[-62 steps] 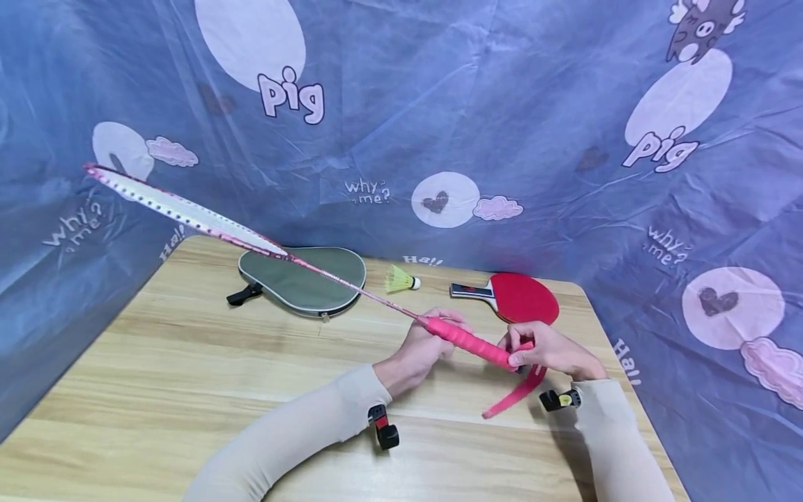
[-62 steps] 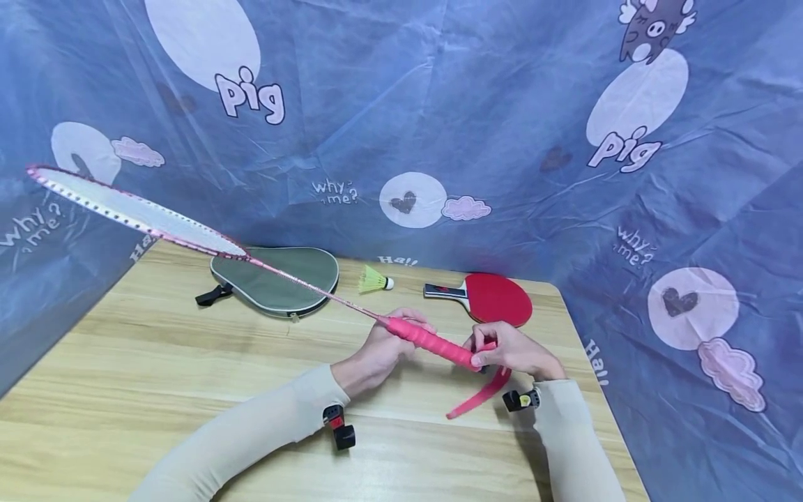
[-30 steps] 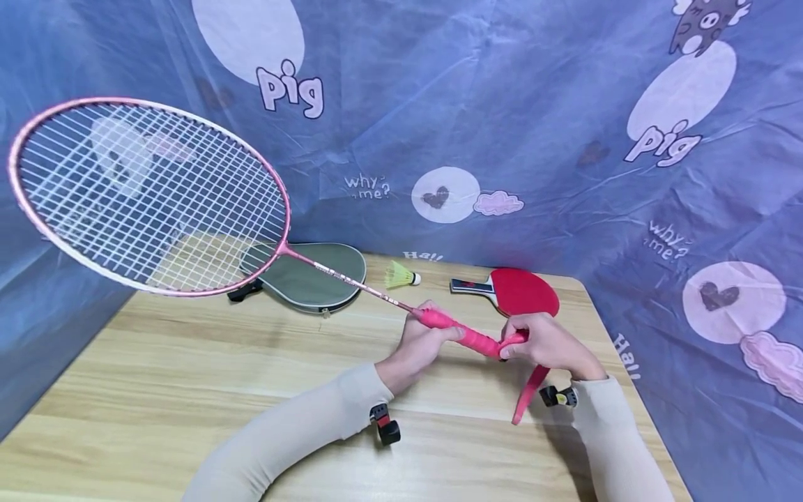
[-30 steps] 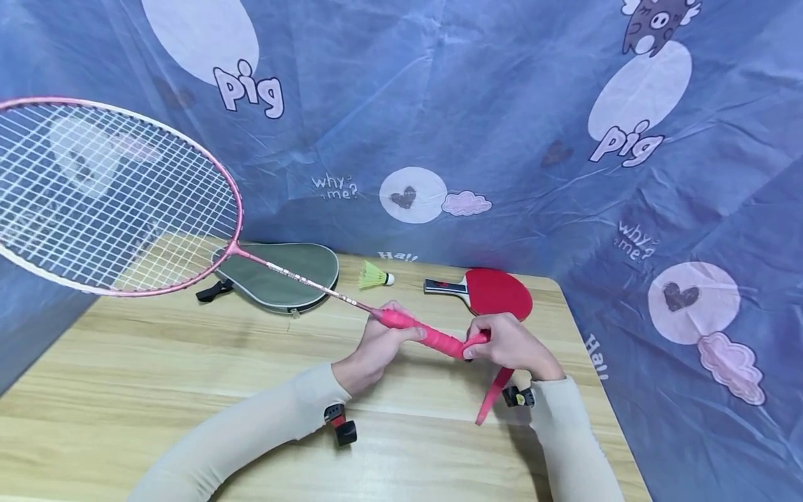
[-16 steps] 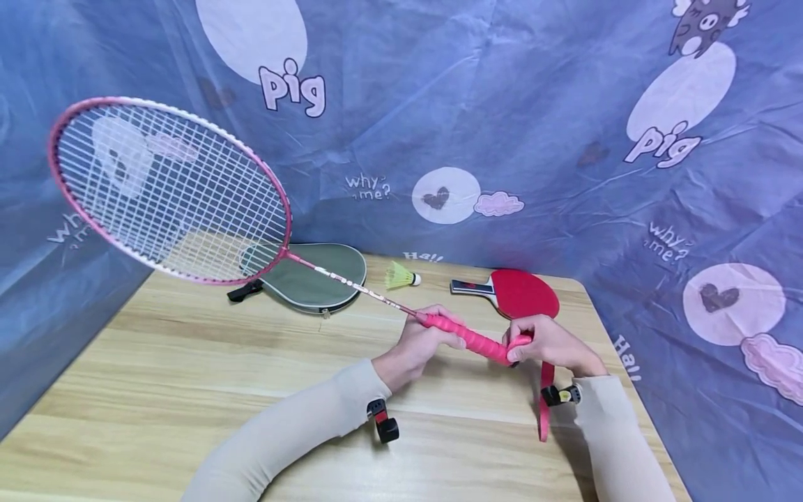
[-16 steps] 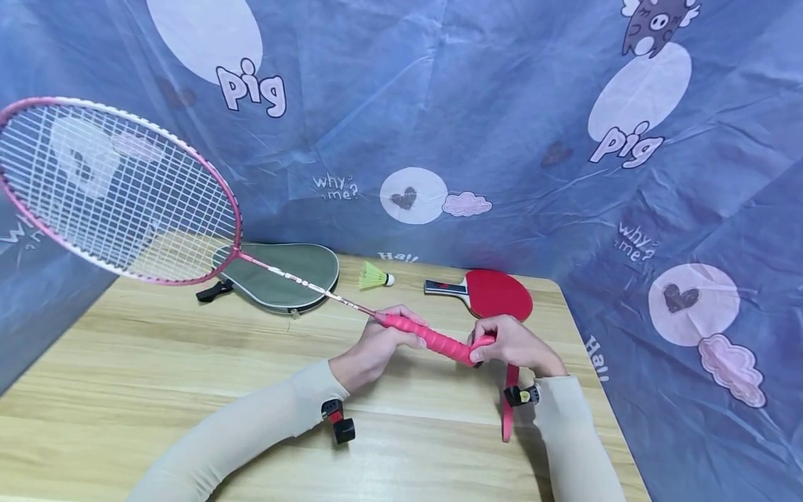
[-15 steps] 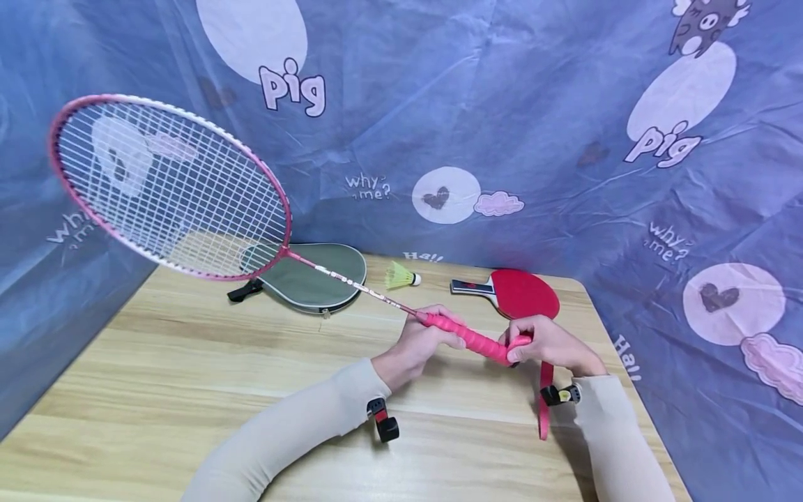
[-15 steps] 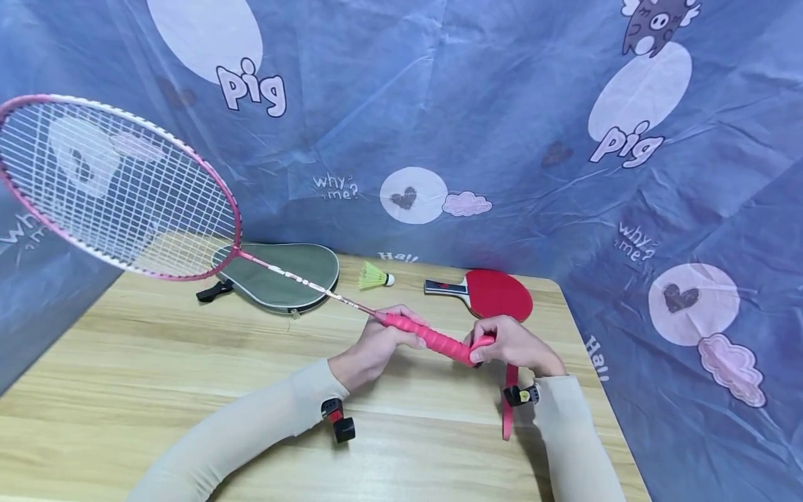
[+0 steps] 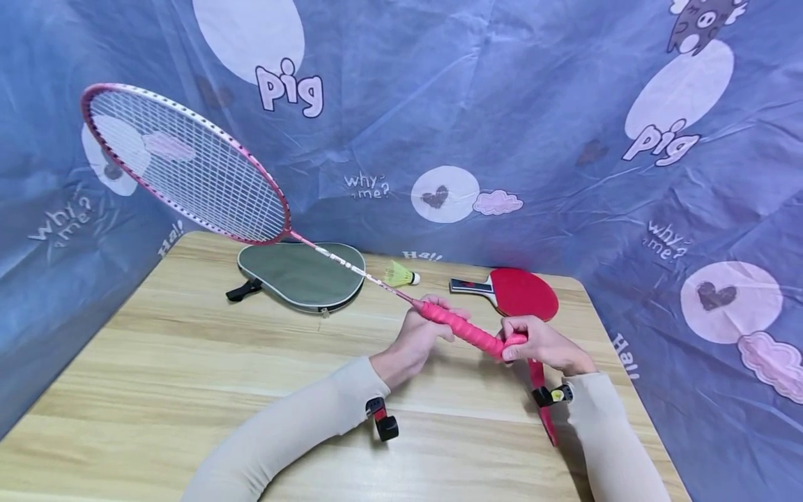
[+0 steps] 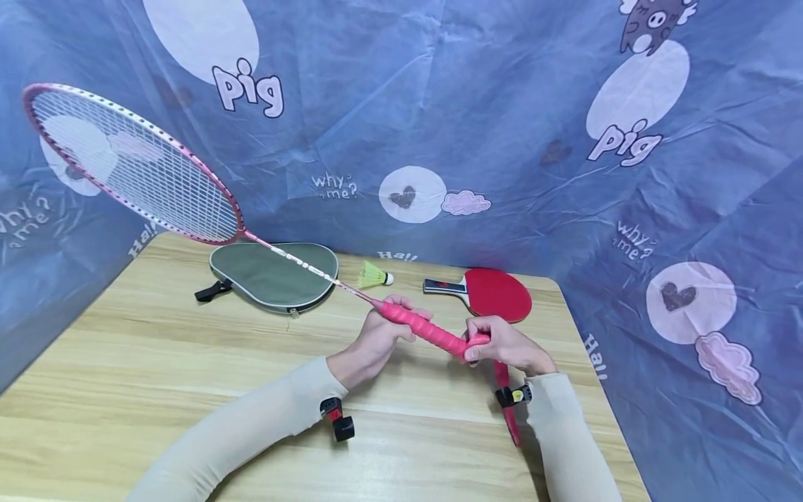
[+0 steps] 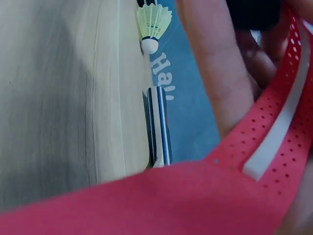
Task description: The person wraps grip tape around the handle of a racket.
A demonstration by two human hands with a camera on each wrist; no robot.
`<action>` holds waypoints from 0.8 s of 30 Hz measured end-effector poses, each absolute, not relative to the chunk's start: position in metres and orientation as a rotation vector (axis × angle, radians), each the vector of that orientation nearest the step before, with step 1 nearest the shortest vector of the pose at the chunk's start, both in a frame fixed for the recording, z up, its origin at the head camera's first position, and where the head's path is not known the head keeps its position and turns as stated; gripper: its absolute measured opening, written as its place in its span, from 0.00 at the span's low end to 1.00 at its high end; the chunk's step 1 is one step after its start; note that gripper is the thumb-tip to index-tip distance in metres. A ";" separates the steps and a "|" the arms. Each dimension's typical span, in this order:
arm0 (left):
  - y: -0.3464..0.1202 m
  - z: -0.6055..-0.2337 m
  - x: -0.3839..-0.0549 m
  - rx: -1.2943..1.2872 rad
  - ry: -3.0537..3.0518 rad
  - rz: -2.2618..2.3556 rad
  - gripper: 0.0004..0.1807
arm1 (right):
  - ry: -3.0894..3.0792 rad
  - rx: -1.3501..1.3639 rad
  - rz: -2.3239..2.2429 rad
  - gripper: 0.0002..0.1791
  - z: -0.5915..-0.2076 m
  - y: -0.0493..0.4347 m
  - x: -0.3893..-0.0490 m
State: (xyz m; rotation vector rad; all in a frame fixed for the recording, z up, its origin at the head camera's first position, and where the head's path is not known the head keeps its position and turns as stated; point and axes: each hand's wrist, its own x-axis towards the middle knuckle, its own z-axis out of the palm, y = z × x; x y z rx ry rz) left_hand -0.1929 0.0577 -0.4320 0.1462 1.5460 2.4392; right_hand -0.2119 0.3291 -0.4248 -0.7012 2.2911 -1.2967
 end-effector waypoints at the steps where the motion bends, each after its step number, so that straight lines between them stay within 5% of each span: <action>1: 0.058 -0.432 -0.192 0.130 1.547 2.457 0.29 | 2.306 -0.673 -1.311 0.14 -0.424 0.327 -0.211; 5: 0.059 -0.431 -0.189 0.099 1.659 2.468 0.29 | 2.373 -0.580 -1.328 0.13 -0.421 0.320 -0.209; 14: 0.059 -0.432 -0.190 0.035 1.846 2.386 0.10 | 2.565 -0.450 -1.187 0.21 -0.413 0.310 -0.205; 24: 0.058 -0.432 -0.191 0.011 1.704 2.422 0.17 | 2.417 -0.536 -1.288 0.18 -0.412 0.330 -0.209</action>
